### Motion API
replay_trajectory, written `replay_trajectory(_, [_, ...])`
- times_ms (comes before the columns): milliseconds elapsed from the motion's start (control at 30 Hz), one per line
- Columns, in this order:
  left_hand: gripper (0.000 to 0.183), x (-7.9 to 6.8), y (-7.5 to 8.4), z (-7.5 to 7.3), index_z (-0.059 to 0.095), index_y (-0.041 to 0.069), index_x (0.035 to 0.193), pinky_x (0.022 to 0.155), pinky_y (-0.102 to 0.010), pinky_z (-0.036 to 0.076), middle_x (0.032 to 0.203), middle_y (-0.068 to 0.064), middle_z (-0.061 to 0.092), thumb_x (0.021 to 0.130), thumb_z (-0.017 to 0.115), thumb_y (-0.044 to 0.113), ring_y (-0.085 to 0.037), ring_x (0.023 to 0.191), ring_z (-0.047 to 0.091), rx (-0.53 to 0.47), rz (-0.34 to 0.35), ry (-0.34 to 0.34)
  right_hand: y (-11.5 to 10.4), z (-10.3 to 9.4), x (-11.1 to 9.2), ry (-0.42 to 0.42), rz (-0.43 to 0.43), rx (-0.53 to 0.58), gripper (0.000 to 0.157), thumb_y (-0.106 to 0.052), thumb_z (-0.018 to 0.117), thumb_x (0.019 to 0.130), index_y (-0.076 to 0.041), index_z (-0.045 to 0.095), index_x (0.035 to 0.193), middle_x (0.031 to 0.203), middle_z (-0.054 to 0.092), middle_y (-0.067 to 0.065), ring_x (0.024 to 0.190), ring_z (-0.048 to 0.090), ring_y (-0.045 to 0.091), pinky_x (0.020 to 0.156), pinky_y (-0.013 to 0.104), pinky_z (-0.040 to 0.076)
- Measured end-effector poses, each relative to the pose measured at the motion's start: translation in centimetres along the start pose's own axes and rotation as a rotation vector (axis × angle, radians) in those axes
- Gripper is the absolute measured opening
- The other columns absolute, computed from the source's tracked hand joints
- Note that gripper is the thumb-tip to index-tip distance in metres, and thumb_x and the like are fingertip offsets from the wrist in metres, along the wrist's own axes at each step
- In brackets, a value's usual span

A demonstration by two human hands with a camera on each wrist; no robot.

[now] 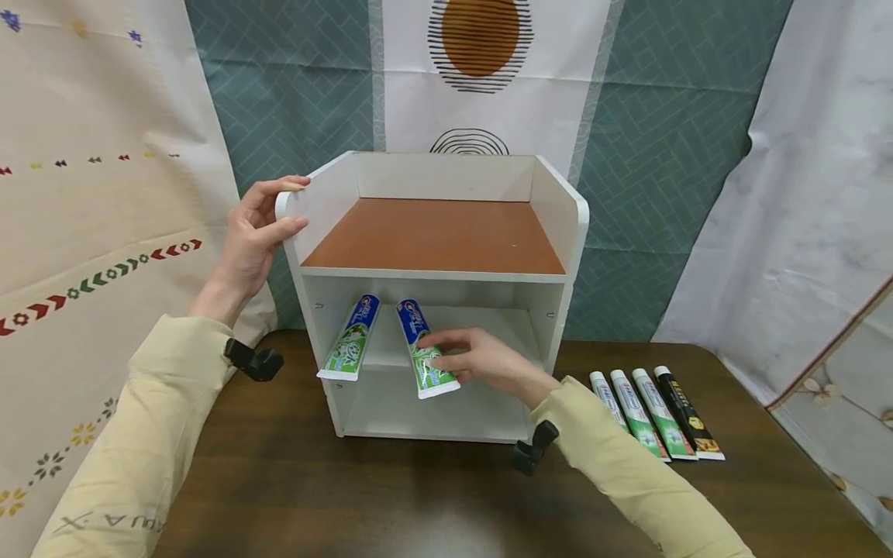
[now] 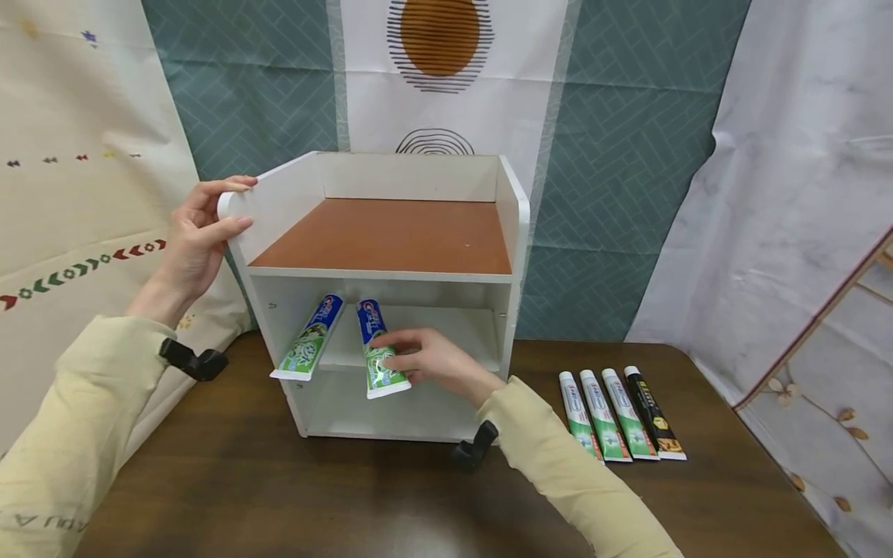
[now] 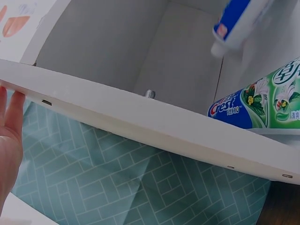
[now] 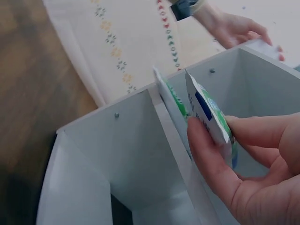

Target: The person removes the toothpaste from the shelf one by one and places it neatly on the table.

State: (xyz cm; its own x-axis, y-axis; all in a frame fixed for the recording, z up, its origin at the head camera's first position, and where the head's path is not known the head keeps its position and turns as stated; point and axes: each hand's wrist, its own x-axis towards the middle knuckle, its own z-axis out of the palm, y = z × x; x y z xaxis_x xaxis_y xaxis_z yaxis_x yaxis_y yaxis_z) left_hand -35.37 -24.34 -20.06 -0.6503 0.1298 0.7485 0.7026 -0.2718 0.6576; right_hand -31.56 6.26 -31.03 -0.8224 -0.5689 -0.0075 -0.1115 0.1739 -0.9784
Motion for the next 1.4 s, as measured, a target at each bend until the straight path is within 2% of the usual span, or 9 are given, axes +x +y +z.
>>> replay_trajectory(133, [0.034, 0.0, 0.0, 0.0, 0.06, 0.003, 0.111, 0.08, -0.029, 0.044, 0.127, -0.015, 0.045, 0.08, 0.057, -0.012, -0.028, 0.112, 0.04, -0.001, -0.001, 0.004, 0.5, -0.9, -1.4, -0.029, 0.006, 0.004, 0.035, -0.012, 0.062, 0.086, -0.009, 0.058, 0.121, 0.118, 0.047, 0.013, 0.091, 0.055, 0.028, 0.071, 0.038, 0.049])
replay_trajectory(300, [0.034, 0.0, 0.0, 0.1, 0.06, 0.003, 0.111, 0.079, -0.029, 0.044, 0.127, -0.015, 0.045, 0.08, 0.056, -0.013, -0.027, 0.112, 0.04, 0.003, 0.0, 0.007, 1.0, -2.5, -3.1, -0.112, -0.006, -0.023, 0.033, -0.01, 0.06, 0.087, -0.01, 0.059, 0.12, 0.116, 0.048, 0.015, 0.088, 0.057, 0.031, 0.071, 0.04, 0.049])
replay_trajectory(467, [0.034, 0.0, 0.1, 0.2, 0.059, 0.003, 0.111, 0.08, -0.029, 0.044, 0.127, -0.015, 0.045, 0.081, 0.056, -0.013, -0.027, 0.113, 0.039, 0.002, 0.002, 0.002, 1.4, -4.4, -4.6, -0.196, -0.025, -0.093, 0.029, -0.007, 0.059, 0.087, -0.011, 0.061, 0.116, 0.116, 0.049, 0.015, 0.089, 0.055, 0.033, 0.071, 0.04, 0.049])
replay_trajectory(900, [0.034, 0.1, 0.1, 0.3, 0.06, 0.003, 0.11, 0.081, -0.029, 0.044, 0.127, -0.015, 0.045, 0.08, 0.057, -0.012, -0.028, 0.114, 0.039, 0.002, -0.007, 0.009, 3.6, -8.8, -8.0, -0.502, -0.086, -0.194, 0.025, -0.003, 0.052, 0.089, -0.005, 0.06, 0.112, 0.12, 0.05, 0.015, 0.098, 0.051, 0.033, 0.077, 0.042, 0.046])
replay_trajectory(1100, [0.034, 0.1, 0.0, 0.2, 0.059, 0.003, 0.111, 0.082, -0.029, 0.044, 0.127, -0.015, 0.045, 0.081, 0.057, -0.012, -0.028, 0.115, 0.037, -0.003, -0.009, 0.011, 4.5, -11.3, -9.6, -0.548, -0.101, -0.209, 0.026, -0.001, 0.049, 0.09, -0.005, 0.059, 0.113, 0.122, 0.05, 0.016, 0.103, 0.048, 0.034, 0.08, 0.043, 0.044])
replay_trajectory(1400, [0.034, 0.1, 0.1, 0.3, 0.059, 0.003, 0.111, 0.082, -0.029, 0.044, 0.127, -0.015, 0.045, 0.08, 0.057, -0.012, -0.027, 0.114, 0.038, -0.007, -0.014, 0.017, 5.3, -15.3, -12.8, -0.568, -0.101, -0.256, 0.026, 0.001, 0.046, 0.091, -0.005, 0.059, 0.112, 0.124, 0.047, 0.018, 0.106, 0.047, 0.032, 0.078, 0.035, 0.045])
